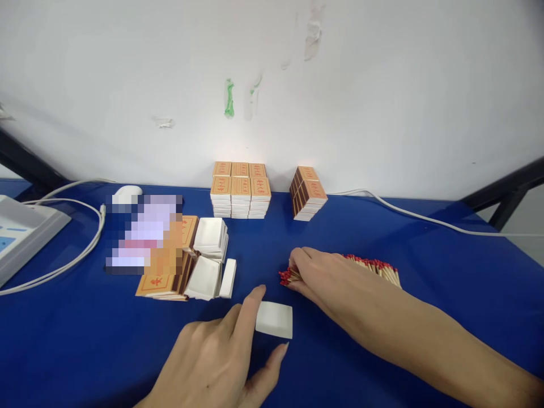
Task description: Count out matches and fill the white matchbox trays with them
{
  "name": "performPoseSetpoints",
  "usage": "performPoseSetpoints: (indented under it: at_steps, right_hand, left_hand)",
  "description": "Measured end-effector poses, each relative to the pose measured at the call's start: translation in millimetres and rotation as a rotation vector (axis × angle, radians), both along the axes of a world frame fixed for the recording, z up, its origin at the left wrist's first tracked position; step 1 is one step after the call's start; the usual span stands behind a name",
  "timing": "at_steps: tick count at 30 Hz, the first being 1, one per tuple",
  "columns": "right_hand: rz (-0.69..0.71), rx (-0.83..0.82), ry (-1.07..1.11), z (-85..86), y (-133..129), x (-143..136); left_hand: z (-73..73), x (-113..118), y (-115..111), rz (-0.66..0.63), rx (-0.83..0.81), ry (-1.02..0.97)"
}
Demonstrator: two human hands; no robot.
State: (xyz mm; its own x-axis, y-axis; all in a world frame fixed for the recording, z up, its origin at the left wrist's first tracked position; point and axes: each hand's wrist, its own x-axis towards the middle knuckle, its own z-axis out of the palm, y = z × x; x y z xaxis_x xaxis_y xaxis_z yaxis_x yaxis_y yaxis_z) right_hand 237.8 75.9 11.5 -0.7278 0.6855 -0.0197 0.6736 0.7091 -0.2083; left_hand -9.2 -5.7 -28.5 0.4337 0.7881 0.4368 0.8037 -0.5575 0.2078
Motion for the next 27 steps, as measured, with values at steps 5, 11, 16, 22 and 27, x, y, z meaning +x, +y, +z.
performPoseSetpoints:
  at_steps: [5,11,16,22,27]
  right_hand:
    - [-0.030,-0.033,-0.003,6.4,1.8,-1.8]
    - [-0.027,0.065,-0.001,26.8,-6.2,1.3]
    - [0.184,0.334,0.021,27.7,-26.5,7.9]
    - [0.230,0.268,-0.046,18.2,-36.2,-27.1]
    - [0.083,0.302,0.035,16.9,-48.3,-36.7]
  left_hand:
    - [-1.6,-0.6,1.5,-0.012,0.001,-0.013]
    - [-0.7,-1.6,-0.4,0.004,-0.027,-0.007]
    - [2.6,-1.4,0.8,0.016,-0.075,-0.008]
    - [5.1,0.0,2.1,0.030,-0.113,-0.019]
    - [4.8,-1.7,2.0,0.008,-0.174,-0.013]
